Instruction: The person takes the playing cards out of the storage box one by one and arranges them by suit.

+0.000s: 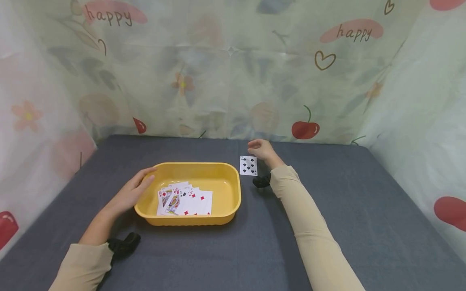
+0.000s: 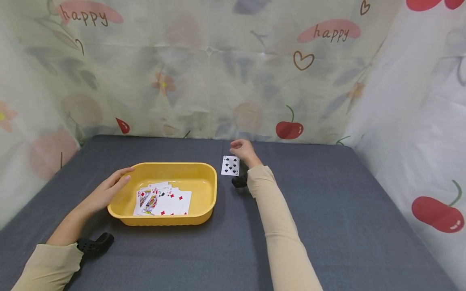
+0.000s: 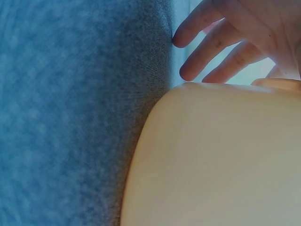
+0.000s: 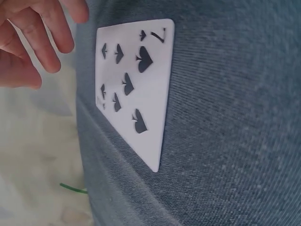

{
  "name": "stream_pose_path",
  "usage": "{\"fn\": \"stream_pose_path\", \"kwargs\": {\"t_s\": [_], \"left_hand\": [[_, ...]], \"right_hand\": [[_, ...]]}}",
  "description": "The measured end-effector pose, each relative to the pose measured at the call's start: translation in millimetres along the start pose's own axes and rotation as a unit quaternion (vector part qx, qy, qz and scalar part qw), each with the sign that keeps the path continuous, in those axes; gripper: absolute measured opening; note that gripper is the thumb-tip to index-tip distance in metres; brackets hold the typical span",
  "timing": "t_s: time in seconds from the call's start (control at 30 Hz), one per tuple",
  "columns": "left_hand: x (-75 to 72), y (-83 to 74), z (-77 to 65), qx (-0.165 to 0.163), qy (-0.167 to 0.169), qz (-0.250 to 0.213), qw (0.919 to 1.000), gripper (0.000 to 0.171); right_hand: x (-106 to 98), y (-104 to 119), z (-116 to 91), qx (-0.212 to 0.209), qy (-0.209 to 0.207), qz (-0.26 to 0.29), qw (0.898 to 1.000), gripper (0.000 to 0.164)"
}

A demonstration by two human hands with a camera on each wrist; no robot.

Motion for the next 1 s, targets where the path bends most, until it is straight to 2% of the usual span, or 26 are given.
{"fn": "stream_pose_path", "kwargs": {"t_s": [0.07, 0.1, 0.27, 0.5, 0.6, 0.8, 1.0], "left_hand": [[0.1, -0.4, 0.0, 0.001, 0.002, -0.001, 1.0, 0.058], [0.1, -0.5, -0.1, 0.0, 0.002, -0.001, 1.0, 0.058], [-0.4, -0.8, -0.1, 0.004, -0.002, 0.001, 1.0, 0.057], [-0.6, -0.4, 0.6, 0.005, -0.003, 0.006, 1.0, 0.059], [-0.5, -0.1, 0.6, 0.003, -0.003, 0.006, 1.0, 0.06], [0.0, 0.5, 0.2, -0.001, 0.0, 0.006, 1.0, 0.059], [0.5, 0.5, 0.2, -0.002, 0.002, 0.004, 1.0, 0.059]], "right_hand": [[-1.2, 5.4, -3.6, -0.001, 0.01, 0.004, 1.0, 0.036], [-0.2, 18.5, -15.1, 0.02, 0.012, -0.003, 1.0, 0.037], [-0.3, 43.6, -30.0, 0.017, 0.062, 0.044, 0.997, 0.039], [11.0, 78.2, -53.0, -0.026, 0.135, 0.065, 0.988, 0.039], [21.9, 91.6, -63.0, -0.041, 0.167, 0.066, 0.983, 0.039], [51.1, 112.8, -80.7, -0.045, 0.222, 0.063, 0.972, 0.035], [81.8, 124.6, -92.1, -0.053, 0.278, 0.042, 0.958, 0.033]]}}
Point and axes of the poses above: each hand's wrist, its own z-axis towards the middle knuckle, its own x-axis out of the palm, y = z × x, the point moved 4 cm from there along z, towards the middle knuckle, and after that the axes turned 11 degrees about z, right-handed, at the moved point
